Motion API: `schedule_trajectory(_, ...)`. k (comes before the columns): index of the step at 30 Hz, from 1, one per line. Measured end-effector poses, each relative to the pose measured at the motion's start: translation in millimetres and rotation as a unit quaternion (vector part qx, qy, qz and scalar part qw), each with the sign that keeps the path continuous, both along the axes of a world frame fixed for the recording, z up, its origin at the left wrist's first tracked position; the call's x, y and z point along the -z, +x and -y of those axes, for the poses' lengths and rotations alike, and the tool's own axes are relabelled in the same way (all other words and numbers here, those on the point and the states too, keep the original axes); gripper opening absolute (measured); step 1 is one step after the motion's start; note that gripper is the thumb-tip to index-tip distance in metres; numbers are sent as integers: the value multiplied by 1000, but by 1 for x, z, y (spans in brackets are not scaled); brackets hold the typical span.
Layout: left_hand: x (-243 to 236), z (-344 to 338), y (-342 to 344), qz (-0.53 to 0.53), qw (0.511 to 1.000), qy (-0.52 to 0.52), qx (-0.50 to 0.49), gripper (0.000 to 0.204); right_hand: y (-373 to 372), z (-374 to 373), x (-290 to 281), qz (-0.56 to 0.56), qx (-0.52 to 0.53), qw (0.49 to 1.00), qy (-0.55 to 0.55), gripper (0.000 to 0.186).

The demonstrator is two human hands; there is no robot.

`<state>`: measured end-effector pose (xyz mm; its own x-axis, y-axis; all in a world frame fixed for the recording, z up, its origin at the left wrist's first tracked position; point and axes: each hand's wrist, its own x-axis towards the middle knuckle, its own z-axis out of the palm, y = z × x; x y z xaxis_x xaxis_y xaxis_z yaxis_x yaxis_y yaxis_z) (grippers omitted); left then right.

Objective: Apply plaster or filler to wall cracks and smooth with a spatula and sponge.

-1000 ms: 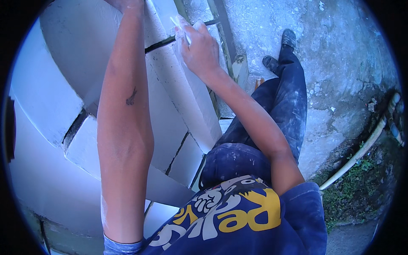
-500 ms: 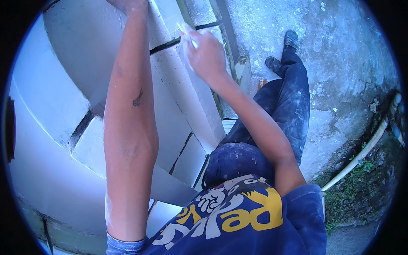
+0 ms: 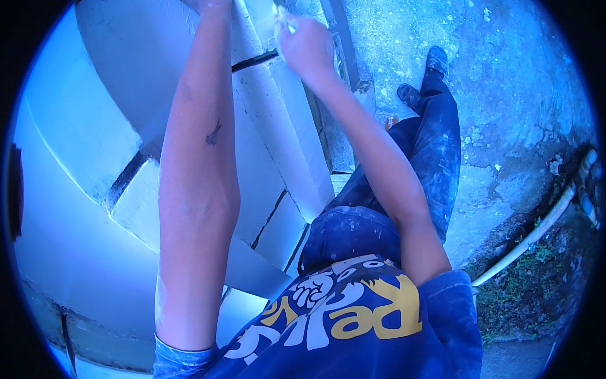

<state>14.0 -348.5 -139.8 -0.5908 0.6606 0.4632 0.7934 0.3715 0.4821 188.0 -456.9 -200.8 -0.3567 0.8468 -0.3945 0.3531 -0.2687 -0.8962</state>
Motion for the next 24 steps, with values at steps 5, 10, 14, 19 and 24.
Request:
schedule_trajectory(5, 12, 5, -33, -65, 996, -49, -22, 36, 5, 24, -21, -66, 17, 997, -39, 39)
schedule_trajectory(10, -11, -3, 13, 30, 999, -2, -11, 38, 1, 1, -11, 13, -21, 999, -27, 38)
schedule_trajectory(14, -10, 2, 6, -5, 1000, -12, -18, 37, 2, 10, 2, -65, -46, 988, -136, 39)
schedule_trajectory(19, -11, 3, 5, -33, 999, -4, -35, 37, 8, 31, 11, -182, 31, 981, -54, 37)
schedule_trajectory(24, -13, 3, 6, -18, 1000, -7, -13, 36, 5, 22, 25, -280, 32, 949, -139, 37)
